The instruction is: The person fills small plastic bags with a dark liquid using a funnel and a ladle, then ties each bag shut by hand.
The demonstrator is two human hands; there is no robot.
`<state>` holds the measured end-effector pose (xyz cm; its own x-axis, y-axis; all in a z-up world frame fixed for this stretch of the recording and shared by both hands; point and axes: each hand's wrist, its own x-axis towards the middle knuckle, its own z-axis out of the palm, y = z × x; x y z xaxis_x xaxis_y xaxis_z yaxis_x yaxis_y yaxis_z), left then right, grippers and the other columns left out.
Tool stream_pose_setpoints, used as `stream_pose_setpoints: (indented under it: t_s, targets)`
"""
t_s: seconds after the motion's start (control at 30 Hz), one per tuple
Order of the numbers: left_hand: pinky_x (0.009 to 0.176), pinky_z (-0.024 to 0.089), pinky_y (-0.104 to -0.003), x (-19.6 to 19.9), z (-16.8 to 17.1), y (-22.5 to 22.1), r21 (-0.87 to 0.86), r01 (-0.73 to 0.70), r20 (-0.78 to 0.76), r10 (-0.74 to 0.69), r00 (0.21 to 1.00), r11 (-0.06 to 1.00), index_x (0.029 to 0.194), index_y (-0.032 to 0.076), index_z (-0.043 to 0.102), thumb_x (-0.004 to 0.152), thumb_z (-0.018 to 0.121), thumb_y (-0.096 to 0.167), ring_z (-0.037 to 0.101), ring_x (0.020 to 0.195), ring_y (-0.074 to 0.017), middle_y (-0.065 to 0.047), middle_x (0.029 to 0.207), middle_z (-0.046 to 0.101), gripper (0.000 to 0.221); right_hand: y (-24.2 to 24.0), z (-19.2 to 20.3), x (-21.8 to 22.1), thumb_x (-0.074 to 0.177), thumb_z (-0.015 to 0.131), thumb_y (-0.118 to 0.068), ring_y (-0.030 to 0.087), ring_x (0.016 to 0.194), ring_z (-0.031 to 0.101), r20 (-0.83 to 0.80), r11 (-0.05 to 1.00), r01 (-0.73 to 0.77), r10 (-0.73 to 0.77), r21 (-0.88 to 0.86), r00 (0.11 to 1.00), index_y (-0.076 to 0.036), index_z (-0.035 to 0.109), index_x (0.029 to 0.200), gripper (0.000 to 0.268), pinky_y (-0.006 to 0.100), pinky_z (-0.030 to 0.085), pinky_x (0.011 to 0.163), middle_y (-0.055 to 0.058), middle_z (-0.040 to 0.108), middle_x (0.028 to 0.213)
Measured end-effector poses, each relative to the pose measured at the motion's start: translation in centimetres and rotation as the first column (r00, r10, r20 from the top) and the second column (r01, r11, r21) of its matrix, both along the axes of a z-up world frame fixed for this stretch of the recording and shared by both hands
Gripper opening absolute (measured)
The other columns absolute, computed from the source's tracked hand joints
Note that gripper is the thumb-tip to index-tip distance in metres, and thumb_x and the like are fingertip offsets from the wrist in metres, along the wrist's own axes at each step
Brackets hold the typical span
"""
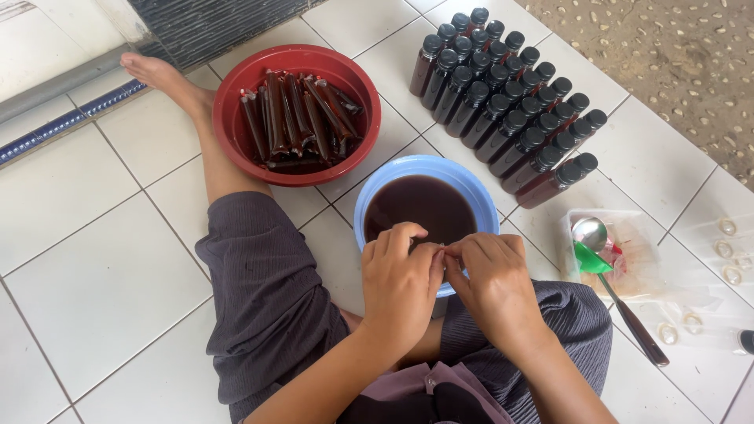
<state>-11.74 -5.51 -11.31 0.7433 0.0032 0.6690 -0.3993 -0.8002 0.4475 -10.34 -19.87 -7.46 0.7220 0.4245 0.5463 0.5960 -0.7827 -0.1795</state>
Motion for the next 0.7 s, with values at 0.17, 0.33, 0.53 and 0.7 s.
stream_pose_setpoints:
  t_s: [0.17,0.33,0.53,0.7]
  targets:
    - [0.070,0.046,-0.036,0.4,1.5,0.5,-0.269,0.018,-0.333,-0.111,0.936,0.963,0.077,0.008,0.074,0.086,0.077,0.012,0.062,0.083,-0.0261,-0.003,0.093,0.057,0.011,0.1,-1.1,-0.1,0.089,0.075,-0.007,0.017,0.072,0.066,0.081,0.999,-0.002,0.005,-0.048,0.997,-0.009,0.070,0.084,0.008,0.032,0.047,0.077,-0.001,0.063,0.070]
    - [0.069,0.055,-0.034,1.2,3.5,1.0,-0.582,-0.205,-0.666,-0.318,0.674,0.787,0.079,0.003,0.078,0.080,0.072,0.017,0.062,0.086,-0.0237,-0.006,0.095,0.057,0.015,0.5,-2.2,-0.6,0.084,0.076,-0.001,0.018,0.073,0.067,0.133,1.000,0.017,-0.018,0.010,0.991,-0.008,0.072,0.084,0.008,0.032,0.048,0.077,0.000,0.063,0.069]
    - [0.069,0.054,-0.030,2.8,-1.9,0.0,-0.727,-0.296,-0.643,-0.462,0.611,0.620,0.076,0.008,0.079,0.073,0.074,0.020,0.064,0.083,-0.0191,-0.005,0.092,0.061,0.014,1.5,-2.1,-0.9,0.081,0.081,-0.001,0.020,0.073,0.071,-0.056,0.939,0.107,-0.094,0.326,0.994,-0.009,0.076,0.083,0.009,0.029,0.052,0.075,0.000,0.072,0.073]
    - [0.072,0.057,-0.033,2.0,0.4,0.1,-0.716,-0.284,-0.636,-0.427,0.643,0.638,0.079,0.003,0.078,0.077,0.071,0.019,0.065,0.084,-0.0212,-0.008,0.095,0.062,0.017,1.4,-2.9,-1.0,0.084,0.081,-0.003,0.020,0.071,0.071,-0.288,0.819,0.240,-0.096,0.521,0.953,-0.006,0.077,0.083,0.005,0.031,0.054,0.072,0.003,0.075,0.075]
